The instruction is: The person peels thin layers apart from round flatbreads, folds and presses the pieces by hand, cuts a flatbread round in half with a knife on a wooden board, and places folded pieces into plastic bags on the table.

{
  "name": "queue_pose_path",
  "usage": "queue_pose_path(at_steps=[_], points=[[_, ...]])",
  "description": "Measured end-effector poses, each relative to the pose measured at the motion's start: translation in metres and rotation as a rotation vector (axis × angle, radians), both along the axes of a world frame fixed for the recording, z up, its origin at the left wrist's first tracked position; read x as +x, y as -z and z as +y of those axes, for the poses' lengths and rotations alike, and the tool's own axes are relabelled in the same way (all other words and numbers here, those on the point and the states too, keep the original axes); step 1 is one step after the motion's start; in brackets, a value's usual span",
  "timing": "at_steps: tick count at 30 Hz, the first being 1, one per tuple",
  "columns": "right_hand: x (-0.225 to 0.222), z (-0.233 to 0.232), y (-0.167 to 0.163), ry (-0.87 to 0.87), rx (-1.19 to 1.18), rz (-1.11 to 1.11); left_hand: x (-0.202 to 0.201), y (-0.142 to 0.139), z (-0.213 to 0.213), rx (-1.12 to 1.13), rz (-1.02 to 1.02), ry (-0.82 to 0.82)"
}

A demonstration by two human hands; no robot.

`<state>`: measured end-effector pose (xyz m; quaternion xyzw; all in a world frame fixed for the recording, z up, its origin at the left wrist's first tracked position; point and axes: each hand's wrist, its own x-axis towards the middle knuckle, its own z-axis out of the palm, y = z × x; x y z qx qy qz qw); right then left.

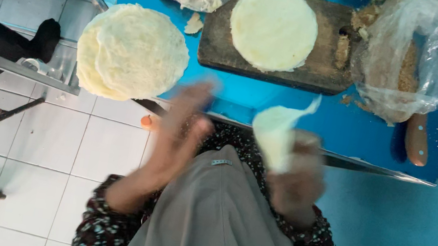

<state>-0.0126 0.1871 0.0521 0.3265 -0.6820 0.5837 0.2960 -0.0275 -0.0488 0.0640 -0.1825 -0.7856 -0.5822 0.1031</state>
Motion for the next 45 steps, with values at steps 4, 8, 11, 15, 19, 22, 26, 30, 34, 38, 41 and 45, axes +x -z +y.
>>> queue_pose_path(at_steps=[4, 8, 11, 15, 19, 22, 26, 30, 34, 38, 41, 45], points=[[0.004, -0.016, -0.009, -0.118, 0.432, -0.088, 0.008, 0.017, 0.047, 0.955, -0.557, 0.481], [0.008, -0.014, -0.009, -0.266, 0.229, -0.461, 0.008, 0.022, 0.058, 1.166, -0.510, 0.486], [0.010, -0.014, 0.002, -0.442, -0.171, -0.748, 0.015, 0.023, 0.061, 0.881, -0.275, 0.362], [0.014, -0.013, 0.019, -0.438, -0.177, -0.719, 0.018, 0.025, 0.063, 0.684, -0.200, 0.247], [0.018, -0.007, 0.027, -0.374, -0.307, -0.975, 0.016, 0.027, 0.065, 0.734, -0.193, 0.261], [0.016, -0.003, 0.032, -0.418, -0.406, -1.015, 0.016, 0.025, 0.064, 0.728, -0.197, 0.260], [0.018, 0.001, 0.040, -0.385, -0.356, -0.860, 0.016, 0.019, 0.061, 0.625, -0.176, 0.230], [0.016, 0.003, 0.048, -0.310, -0.574, -0.920, 0.015, 0.012, 0.064, 0.401, 0.119, -0.085], [0.014, 0.002, 0.051, -0.284, -0.709, -0.872, 0.025, 0.007, 0.057, -0.070, 0.492, -0.328], [0.016, 0.002, 0.052, -0.364, -0.745, -0.862, 0.029, 0.006, 0.056, -0.214, 0.523, -0.312], [0.017, 0.006, 0.053, -0.336, -0.677, -0.912, 0.031, 0.005, 0.055, -0.240, 0.556, -0.316], [0.018, 0.006, 0.056, -0.220, -0.554, -0.816, 0.032, 0.000, 0.052, -0.157, 0.513, -0.219]])
